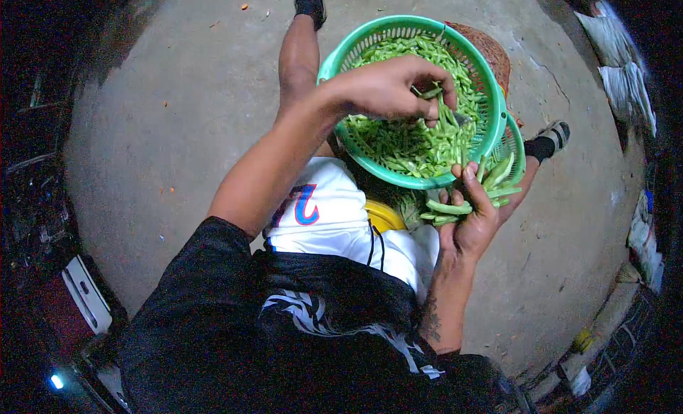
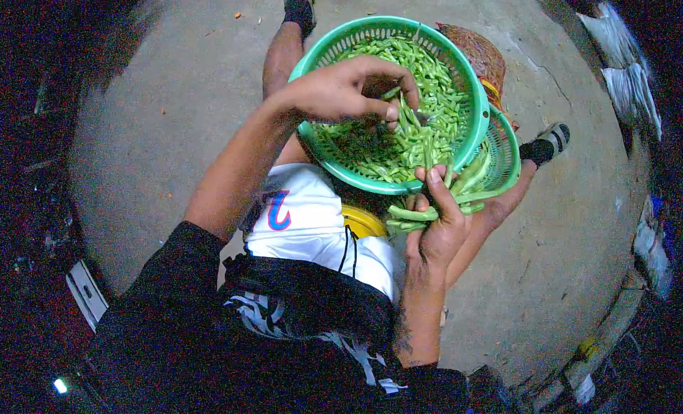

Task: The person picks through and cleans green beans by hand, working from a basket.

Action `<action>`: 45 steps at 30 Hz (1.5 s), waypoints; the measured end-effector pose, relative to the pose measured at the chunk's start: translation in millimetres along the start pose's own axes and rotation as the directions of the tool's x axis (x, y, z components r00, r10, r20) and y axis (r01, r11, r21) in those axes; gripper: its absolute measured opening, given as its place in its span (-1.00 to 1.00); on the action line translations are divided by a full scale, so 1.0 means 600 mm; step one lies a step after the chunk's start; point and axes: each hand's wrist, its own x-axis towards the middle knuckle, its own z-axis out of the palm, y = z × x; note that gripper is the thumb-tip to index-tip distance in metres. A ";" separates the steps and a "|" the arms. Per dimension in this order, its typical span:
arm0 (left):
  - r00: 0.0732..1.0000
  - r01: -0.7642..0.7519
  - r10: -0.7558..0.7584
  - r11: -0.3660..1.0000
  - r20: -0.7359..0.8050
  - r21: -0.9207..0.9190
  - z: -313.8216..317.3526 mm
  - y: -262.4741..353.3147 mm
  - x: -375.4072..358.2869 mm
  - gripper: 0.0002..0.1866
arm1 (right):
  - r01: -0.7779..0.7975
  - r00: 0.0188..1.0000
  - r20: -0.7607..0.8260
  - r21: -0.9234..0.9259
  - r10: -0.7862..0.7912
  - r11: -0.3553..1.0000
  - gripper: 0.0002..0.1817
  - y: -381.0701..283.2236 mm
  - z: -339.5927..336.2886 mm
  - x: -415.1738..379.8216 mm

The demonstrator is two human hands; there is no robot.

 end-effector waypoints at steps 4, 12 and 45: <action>0.995 -0.066 0.056 0.991 0.082 0.115 0.022 0.006 0.004 -0.65 | -0.032 0.999 -0.013 0.054 0.033 0.998 -0.76 0.006 0.006 0.003; 0.994 -0.042 0.026 0.988 0.105 0.151 0.018 0.008 0.003 -0.65 | -0.165 0.978 0.141 0.082 0.153 0.983 -0.71 0.003 0.005 0.003; 0.994 0.105 -0.106 0.992 -0.018 -0.072 -0.017 -0.014 0.003 -0.62 | -0.304 0.929 0.237 0.045 0.285 0.952 -0.73 -0.005 0.015 0.036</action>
